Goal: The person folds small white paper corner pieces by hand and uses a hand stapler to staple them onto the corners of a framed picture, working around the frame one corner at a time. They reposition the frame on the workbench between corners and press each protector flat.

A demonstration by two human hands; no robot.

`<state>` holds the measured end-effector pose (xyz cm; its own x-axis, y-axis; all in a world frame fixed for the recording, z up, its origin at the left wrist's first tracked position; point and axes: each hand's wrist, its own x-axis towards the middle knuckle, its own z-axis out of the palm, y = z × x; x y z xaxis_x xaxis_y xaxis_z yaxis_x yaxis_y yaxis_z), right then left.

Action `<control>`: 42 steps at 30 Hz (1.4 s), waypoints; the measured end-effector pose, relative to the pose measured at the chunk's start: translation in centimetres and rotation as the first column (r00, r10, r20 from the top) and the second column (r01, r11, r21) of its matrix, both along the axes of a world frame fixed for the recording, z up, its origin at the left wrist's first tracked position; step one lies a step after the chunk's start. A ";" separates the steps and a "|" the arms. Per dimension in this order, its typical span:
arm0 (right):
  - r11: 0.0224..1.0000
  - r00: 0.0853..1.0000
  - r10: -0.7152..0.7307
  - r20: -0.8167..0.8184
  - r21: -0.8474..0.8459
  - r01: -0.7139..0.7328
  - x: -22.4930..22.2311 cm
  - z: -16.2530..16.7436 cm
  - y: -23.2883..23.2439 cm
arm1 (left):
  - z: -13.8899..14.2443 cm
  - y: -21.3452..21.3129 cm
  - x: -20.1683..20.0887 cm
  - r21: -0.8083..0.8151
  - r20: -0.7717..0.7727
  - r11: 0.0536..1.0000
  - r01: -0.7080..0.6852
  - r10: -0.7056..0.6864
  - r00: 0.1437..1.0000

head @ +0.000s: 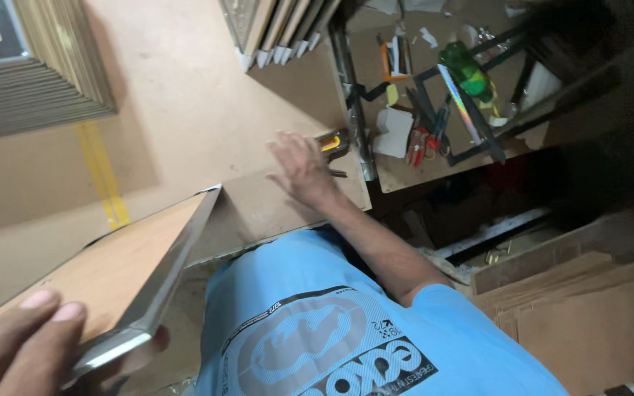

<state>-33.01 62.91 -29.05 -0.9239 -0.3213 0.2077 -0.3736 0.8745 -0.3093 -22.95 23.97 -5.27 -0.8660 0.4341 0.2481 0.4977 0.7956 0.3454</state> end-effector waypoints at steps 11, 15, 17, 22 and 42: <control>0.930 0.920 -0.301 0.253 0.290 0.224 1.1 2.5 20.2 | 0.3 3.9 -6.7 0.173 0.046 0.985 0.024 -0.032 0.998; 0.975 0.877 -0.220 0.428 0.062 0.214 0.5 3.0 20.3 | 4.3 5.0 -8.6 0.149 0.001 0.987 0.053 -0.054 0.999; 0.936 0.863 -0.353 0.363 0.128 0.329 0.4 3.2 19.9 | 6.9 5.6 -9.4 0.099 -0.052 0.990 0.100 -0.095 0.994; 0.794 0.758 -0.573 0.312 0.442 0.417 0.2 3.1 17.6 | 12.5 7.5 -9.2 -0.073 -0.207 0.994 0.086 -0.099 0.973; 0.138 0.958 0.204 -0.202 -0.963 -0.233 -2.4 23.5 -7.3 | 12.9 7.5 -11.2 0.040 -0.355 0.996 0.084 -0.064 0.932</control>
